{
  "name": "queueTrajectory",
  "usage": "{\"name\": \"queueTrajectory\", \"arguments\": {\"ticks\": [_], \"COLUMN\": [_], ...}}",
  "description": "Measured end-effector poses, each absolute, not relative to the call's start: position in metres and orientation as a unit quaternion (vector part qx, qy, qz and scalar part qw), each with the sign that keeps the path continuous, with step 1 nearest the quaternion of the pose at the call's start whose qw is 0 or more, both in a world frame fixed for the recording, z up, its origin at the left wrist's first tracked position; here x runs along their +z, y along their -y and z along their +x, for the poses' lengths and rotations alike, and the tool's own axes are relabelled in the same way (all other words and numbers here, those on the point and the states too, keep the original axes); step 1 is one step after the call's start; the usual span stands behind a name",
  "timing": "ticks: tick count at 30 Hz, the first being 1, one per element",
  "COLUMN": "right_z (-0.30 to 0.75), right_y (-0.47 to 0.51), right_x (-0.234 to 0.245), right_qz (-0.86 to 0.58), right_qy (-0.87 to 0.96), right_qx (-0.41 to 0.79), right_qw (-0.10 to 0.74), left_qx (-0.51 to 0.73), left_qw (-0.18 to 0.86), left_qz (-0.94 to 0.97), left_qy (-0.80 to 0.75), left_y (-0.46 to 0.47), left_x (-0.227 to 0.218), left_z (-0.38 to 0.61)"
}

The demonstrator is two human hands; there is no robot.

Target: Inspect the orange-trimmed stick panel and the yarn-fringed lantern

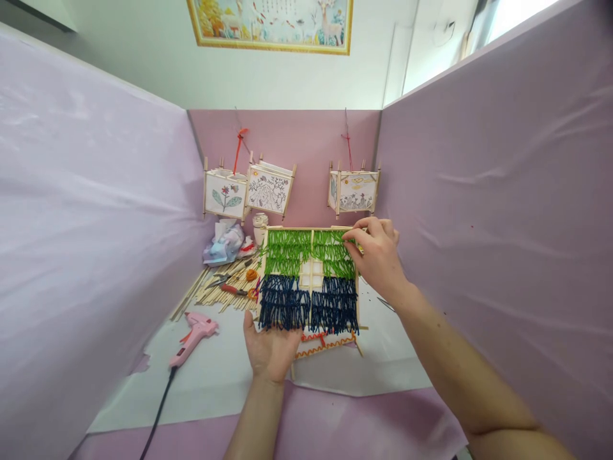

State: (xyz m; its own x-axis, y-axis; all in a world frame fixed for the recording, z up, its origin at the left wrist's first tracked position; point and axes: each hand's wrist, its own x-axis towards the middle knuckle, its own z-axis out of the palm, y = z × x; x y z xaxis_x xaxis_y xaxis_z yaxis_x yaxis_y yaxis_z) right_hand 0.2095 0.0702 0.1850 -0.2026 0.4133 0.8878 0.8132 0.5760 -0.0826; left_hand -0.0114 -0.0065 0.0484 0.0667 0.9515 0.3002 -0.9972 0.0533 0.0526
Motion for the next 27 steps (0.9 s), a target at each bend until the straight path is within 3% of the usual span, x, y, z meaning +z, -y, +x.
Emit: {"name": "queueTrajectory", "arguments": {"ticks": [17, 27], "right_z": [0.218, 0.224], "right_y": [-0.066, -0.096], "right_x": [0.182, 0.180], "right_qz": [-0.415, -0.390], "right_qy": [0.732, 0.667], "right_qx": [-0.174, 0.101], "right_qw": [0.511, 0.627], "left_qx": [0.676, 0.672], "left_qw": [0.720, 0.722], "left_qz": [0.124, 0.129], "left_qy": [0.098, 0.101], "left_y": [0.005, 0.006], "left_x": [0.045, 0.046], "left_z": [-0.013, -0.013]}}
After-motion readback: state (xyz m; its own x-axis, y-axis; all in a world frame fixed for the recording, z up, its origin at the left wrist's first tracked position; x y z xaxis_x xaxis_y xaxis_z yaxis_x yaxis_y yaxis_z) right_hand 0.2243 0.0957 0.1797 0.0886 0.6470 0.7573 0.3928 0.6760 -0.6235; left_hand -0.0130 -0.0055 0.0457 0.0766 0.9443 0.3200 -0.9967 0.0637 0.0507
